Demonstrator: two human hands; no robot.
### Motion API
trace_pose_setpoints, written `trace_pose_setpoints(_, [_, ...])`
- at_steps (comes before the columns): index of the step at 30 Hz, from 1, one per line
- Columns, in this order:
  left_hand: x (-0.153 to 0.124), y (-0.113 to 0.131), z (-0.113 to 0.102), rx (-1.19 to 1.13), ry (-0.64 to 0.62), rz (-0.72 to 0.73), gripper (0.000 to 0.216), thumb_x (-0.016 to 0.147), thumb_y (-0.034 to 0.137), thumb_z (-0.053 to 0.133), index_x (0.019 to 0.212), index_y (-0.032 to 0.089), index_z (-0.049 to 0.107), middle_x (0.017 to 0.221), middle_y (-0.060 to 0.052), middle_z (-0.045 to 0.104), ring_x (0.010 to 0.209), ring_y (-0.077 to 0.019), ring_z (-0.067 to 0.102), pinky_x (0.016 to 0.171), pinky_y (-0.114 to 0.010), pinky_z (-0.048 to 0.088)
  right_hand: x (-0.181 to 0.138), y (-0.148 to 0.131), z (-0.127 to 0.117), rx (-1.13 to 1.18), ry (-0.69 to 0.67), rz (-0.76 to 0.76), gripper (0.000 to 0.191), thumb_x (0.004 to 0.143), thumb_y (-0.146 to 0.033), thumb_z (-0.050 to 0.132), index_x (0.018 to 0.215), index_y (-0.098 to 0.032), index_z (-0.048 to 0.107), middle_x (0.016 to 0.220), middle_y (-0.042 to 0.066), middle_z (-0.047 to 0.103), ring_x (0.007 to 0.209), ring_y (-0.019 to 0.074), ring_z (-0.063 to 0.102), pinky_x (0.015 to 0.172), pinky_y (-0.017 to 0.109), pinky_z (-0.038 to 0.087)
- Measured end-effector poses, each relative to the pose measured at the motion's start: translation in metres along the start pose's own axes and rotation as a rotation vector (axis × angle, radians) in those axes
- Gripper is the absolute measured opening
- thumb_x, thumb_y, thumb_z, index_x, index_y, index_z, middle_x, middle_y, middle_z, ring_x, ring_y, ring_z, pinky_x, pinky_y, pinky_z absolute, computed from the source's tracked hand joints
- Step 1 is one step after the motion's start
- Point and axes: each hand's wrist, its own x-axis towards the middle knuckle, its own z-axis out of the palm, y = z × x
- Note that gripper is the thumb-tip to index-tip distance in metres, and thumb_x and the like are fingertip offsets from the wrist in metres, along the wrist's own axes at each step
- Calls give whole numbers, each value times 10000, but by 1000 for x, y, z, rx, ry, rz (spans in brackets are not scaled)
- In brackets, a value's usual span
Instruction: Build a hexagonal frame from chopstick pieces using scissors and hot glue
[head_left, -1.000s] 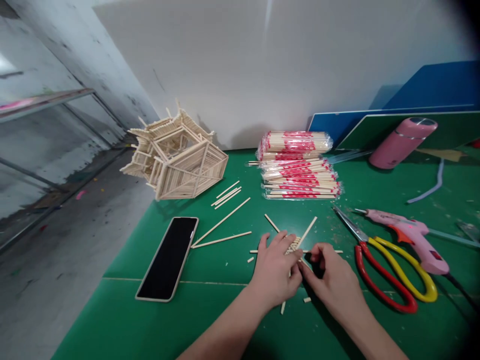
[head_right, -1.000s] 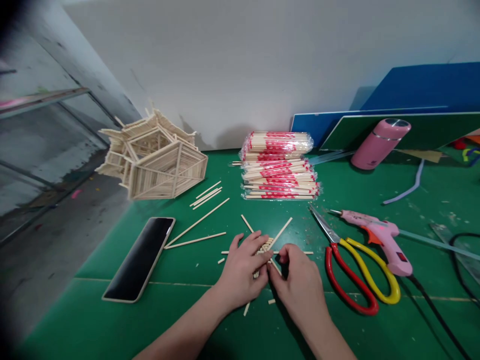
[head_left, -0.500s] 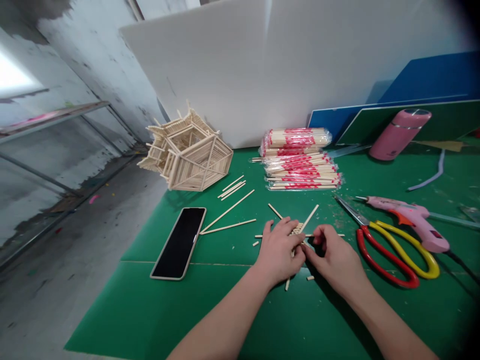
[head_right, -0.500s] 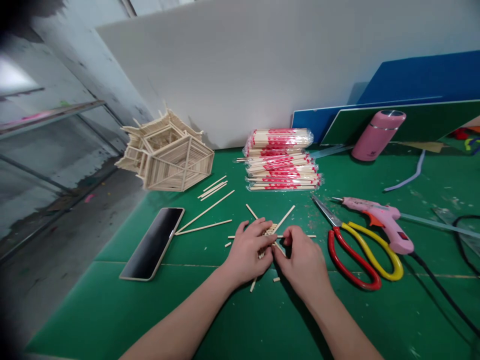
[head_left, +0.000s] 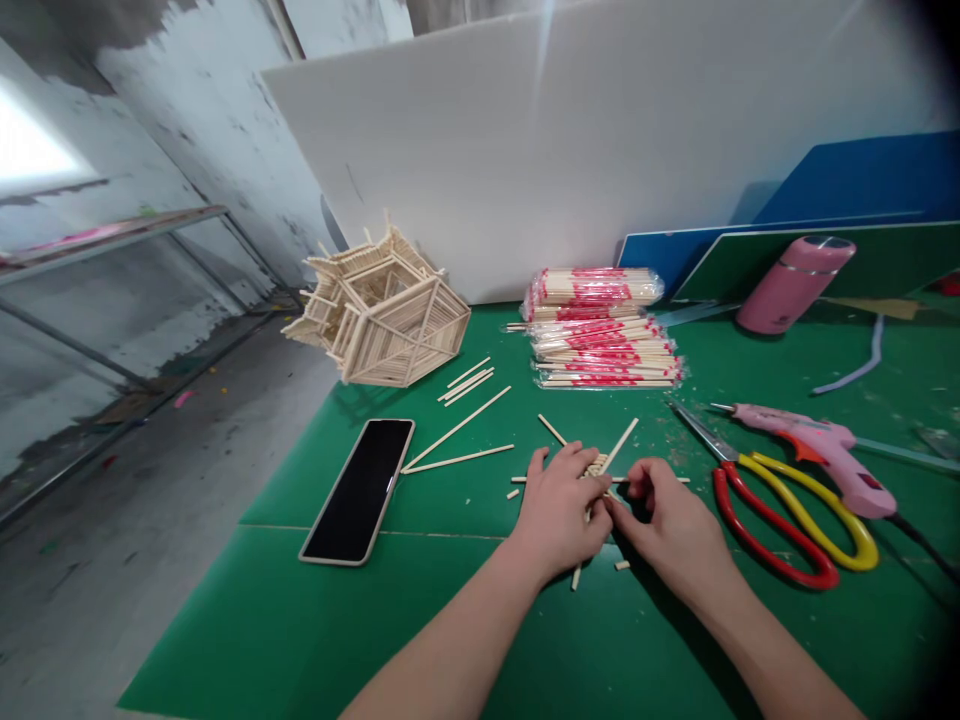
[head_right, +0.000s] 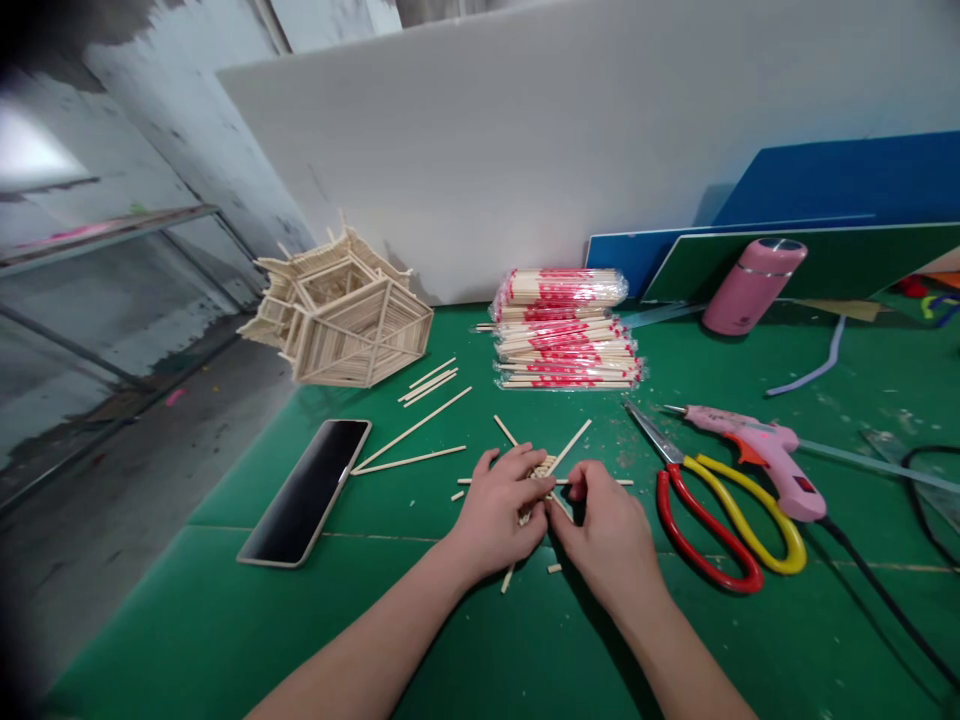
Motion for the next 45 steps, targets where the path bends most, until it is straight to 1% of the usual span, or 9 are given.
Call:
trace_pose_setpoints(8, [1,1,-2,-3,-1,-3,280,705,207,465,943,258,602,1195,-39,524,1173,-232,377,953,-526,216,1,4,1,59,-16,4,223,703,-380,526,803,-221,405,652,-28,528,546,143,532,507,237,360])
trace_pose_setpoints(14, [2,0,-3,-6,-5,-4,303,698,184,469,957,264,604,1195,-38,527,1170,-236,380,961,-521,214,1,3,1,37,-5,-6,202,707,-372,518,788,-219,414,639,-31,528,531,132,523,500,230,358])
trace_pose_setpoints(29, [4,-1,-4,-6,-25,6,316,700,187,468,975,262,603,1207,-47,518,1176,-244,373,958,-530,221,3,1,1,7,-27,14,193,712,-373,519,764,-220,415,639,-22,526,516,135,517,487,236,350])
trace_pose_setpoints(37, [4,-1,-6,-14,-37,-1,313,714,196,451,989,256,589,1218,-47,511,1187,-230,361,957,-528,212,1,3,2,-25,-28,-1,189,722,-374,516,772,-218,422,635,-21,532,527,140,516,491,240,360])
trace_pose_setpoints(45, [4,-2,-6,-8,-30,5,322,713,191,457,1001,254,588,1221,-49,510,1190,-240,360,962,-530,205,4,-1,0,-7,-32,-10,179,726,-360,521,744,-213,421,611,-27,511,508,133,490,484,237,341])
